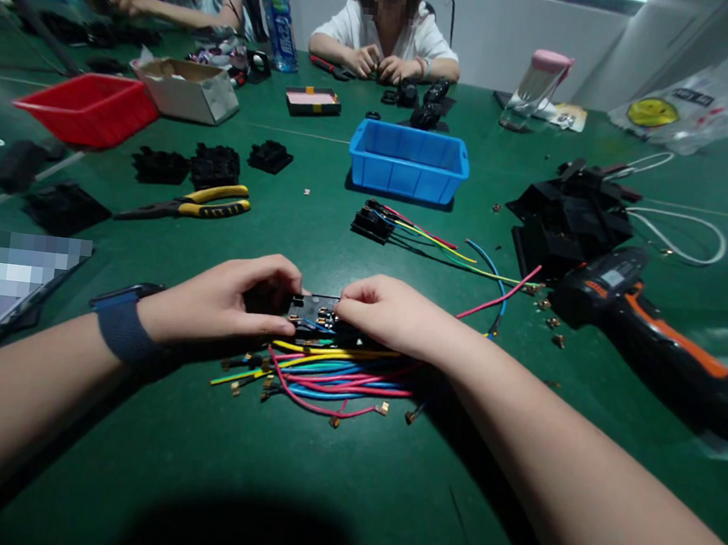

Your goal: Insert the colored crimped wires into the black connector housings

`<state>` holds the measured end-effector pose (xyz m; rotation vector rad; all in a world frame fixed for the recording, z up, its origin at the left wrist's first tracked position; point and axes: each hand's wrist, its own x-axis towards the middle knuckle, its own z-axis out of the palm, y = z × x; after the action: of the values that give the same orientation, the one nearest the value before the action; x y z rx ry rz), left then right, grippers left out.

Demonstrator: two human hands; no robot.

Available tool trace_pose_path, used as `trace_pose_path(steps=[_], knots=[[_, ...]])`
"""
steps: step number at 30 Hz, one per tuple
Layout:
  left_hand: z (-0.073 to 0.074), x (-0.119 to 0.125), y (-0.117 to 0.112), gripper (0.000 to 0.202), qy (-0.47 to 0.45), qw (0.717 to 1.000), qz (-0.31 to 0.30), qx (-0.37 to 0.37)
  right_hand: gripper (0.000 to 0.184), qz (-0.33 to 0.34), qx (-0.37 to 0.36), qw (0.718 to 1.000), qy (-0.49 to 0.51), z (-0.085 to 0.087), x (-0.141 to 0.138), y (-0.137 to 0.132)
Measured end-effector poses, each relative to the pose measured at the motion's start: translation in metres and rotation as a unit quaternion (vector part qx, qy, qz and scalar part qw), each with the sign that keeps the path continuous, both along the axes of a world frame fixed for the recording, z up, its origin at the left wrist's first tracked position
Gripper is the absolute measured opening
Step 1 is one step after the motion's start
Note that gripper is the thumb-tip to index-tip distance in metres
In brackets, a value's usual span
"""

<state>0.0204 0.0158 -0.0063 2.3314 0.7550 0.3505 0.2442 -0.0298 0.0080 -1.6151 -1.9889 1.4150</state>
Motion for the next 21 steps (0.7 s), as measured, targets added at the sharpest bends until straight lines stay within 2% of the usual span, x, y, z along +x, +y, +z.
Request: trace_pose_path(steps=[10, 13, 17, 19, 21], knots=[[0.001, -0.003, 0.001, 0.033, -0.02, 0.999, -0.027, 0.02, 0.029, 0.026, 0.027, 0.998, -0.041, 0.005, 0.0, -0.002], [0.0, -0.003, 0.001, 0.032, -0.013, 0.999, -0.015, 0.034, 0.025, 0.053, 0.113, 0.988, -0.094, 0.01, -0.001, -0.004], [-0.001, -0.002, 0.002, 0.035, -0.005, 0.999, 0.009, 0.053, 0.008, 0.07, 0.285, 0.942, -0.163, 0.018, -0.003, -0.008], [-0.002, -0.002, 0.002, 0.036, -0.005, 0.998, 0.019, 0.056, 0.006, 0.089, 0.335, 0.921, -0.178, 0.022, -0.003, -0.009], [-0.002, -0.002, 0.002, 0.035, -0.007, 0.998, 0.021, 0.057, 0.007, 0.114, 0.353, 0.909, -0.191, 0.026, -0.004, -0.012]])
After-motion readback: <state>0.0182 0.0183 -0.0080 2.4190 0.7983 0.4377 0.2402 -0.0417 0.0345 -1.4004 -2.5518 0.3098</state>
